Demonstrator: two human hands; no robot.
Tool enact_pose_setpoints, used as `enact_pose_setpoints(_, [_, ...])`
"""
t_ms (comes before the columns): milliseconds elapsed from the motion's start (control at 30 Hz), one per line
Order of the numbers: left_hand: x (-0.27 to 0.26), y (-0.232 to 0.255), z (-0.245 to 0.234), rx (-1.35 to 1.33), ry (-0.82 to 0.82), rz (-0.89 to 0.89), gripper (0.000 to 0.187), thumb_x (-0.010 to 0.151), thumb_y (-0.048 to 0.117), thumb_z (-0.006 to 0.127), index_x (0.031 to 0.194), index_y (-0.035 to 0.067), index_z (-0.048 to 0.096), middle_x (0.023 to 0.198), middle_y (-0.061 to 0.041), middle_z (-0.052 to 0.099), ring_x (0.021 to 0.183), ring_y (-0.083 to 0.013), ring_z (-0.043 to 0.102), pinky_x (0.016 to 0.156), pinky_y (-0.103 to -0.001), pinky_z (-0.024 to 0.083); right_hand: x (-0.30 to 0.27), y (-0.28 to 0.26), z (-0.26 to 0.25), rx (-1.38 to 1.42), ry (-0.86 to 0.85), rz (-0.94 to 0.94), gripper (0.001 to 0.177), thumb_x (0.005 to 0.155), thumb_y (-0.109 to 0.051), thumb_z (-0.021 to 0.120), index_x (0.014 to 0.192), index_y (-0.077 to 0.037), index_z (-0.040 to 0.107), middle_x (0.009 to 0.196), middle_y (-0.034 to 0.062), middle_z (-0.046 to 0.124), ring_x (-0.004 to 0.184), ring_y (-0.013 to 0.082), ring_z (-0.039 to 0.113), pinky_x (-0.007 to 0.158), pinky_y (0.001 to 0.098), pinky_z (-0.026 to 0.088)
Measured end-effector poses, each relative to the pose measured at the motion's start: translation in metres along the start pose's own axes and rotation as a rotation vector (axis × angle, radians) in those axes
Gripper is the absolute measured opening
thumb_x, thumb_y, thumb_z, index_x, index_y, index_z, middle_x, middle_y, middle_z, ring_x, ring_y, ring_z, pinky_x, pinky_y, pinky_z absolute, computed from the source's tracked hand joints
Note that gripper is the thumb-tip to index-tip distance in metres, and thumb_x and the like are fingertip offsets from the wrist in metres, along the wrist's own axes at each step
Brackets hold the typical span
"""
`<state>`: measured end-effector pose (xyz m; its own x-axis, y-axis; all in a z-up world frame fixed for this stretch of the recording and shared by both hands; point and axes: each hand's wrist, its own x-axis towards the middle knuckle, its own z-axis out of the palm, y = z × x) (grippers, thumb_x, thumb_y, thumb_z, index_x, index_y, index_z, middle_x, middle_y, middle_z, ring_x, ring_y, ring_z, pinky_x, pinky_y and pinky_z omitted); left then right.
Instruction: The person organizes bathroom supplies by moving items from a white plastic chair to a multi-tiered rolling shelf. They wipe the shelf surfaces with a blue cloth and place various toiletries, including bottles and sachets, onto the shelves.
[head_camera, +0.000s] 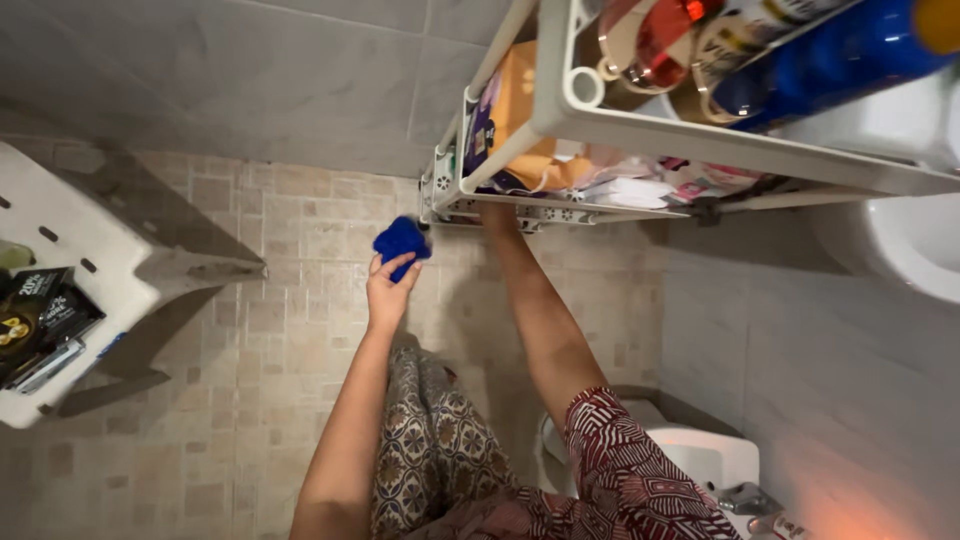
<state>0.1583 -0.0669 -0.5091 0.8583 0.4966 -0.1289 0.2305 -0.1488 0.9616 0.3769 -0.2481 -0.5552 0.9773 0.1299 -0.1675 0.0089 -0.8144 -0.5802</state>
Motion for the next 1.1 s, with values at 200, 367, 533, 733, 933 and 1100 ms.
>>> enact_pose_setpoints(200, [0.002,-0.007,-0.008,-0.055,0.002,-0.011,0.026,0.085,0.018,0.083,0.109,0.008,0.080,0.126,-0.017,0.062,0.118,-0.0276,0.062,0.104,-0.032,0.047,-0.001,-0.005,0.013,-0.091,0.006,-0.016,0.032,0.100,-0.028,0.059,0.087,-0.004,0.075,0.081,0.0136,0.074,0.080,0.0287,0.071,0.073,0.0476,0.051])
enact_pose_setpoints(367, [-0.007,0.011,-0.015,-0.081,0.001,-0.120,0.027,0.085,0.020,0.082,0.109,0.010,0.078,0.130,-0.016,0.060,0.120,-0.0259,0.061,0.096,-0.031,0.051,-0.024,-0.001,-0.001,0.232,0.311,-0.321,0.018,0.091,-0.017,0.071,0.100,-0.002,0.072,0.091,0.0136,0.074,0.086,0.0285,0.071,0.074,0.0440,0.053])
enact_pose_setpoints(533, [-0.029,0.058,-0.037,-0.006,-0.012,-0.042,0.025,0.086,0.018,0.085,0.107,0.006,0.082,0.126,-0.022,0.061,0.123,-0.0287,0.058,0.102,-0.033,0.044,-0.098,-0.023,-0.007,0.304,0.206,-0.095,0.043,0.096,-0.013,0.073,0.135,-0.005,0.057,0.109,0.0155,0.066,0.090,0.0286,0.067,0.082,0.0385,0.056])
enact_pose_setpoints(733, [-0.074,0.142,-0.106,-0.391,-0.111,-0.193,0.021,0.086,0.019,0.083,0.090,-0.001,0.080,0.105,-0.012,0.071,0.098,-0.0176,0.065,0.089,-0.029,0.050,-0.198,-0.098,-0.026,0.617,-0.425,-0.656,0.101,0.072,-0.001,0.083,0.155,0.000,0.026,0.151,0.0202,0.041,0.140,0.0330,0.041,0.114,0.0407,0.035])
enact_pose_setpoints(933, [-0.129,0.195,-0.204,-0.631,0.068,-0.328,0.027,0.093,0.027,0.074,0.083,0.002,0.077,0.084,-0.003,0.073,0.082,-0.0123,0.060,0.078,-0.027,0.045,-0.245,-0.202,-0.077,0.761,-0.826,-0.410,0.080,0.074,-0.007,0.090,0.141,-0.004,0.047,0.130,0.0120,0.063,0.120,0.0198,0.061,0.103,0.0352,0.051])
enact_pose_setpoints(1100, [-0.171,0.198,-0.287,-0.633,0.295,-0.221,0.035,0.097,0.031,0.070,0.074,0.005,0.070,0.081,-0.001,0.070,0.083,-0.0102,0.060,0.084,-0.024,0.044,-0.266,-0.277,-0.119,0.682,-1.118,-0.168,0.046,0.086,-0.009,0.084,0.127,0.000,0.065,0.104,0.0055,0.070,0.092,0.0140,0.065,0.081,0.0309,0.054])
